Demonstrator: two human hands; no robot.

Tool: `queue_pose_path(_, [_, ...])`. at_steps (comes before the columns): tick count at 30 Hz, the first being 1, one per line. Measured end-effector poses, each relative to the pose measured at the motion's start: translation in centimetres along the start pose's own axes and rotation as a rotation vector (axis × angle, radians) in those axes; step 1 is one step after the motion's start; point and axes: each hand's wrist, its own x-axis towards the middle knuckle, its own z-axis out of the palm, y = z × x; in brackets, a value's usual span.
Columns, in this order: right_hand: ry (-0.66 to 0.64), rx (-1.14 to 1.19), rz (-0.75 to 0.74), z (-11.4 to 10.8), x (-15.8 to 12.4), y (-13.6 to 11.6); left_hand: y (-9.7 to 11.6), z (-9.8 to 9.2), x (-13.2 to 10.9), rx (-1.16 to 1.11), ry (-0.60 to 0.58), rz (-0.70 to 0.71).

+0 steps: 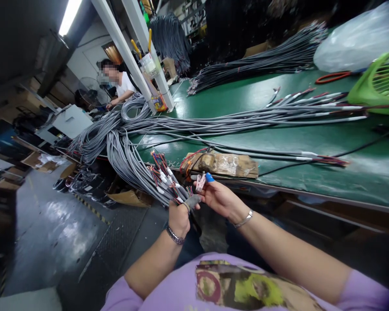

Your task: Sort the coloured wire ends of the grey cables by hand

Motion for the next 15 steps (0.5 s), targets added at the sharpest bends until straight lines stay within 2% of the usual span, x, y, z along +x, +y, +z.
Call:
queue_pose_path(6, [-0.113,-0.009,0.008,0.14,0.14,0.25,-0.47,0.89,0.42,0.004,-0.002,0.002])
queue_pose_path(15, [-0.074,-0.013,-0.019,0.08,0.29,0.66,-0.24,1.0,0.14,0.049,-0.026,-0.037])
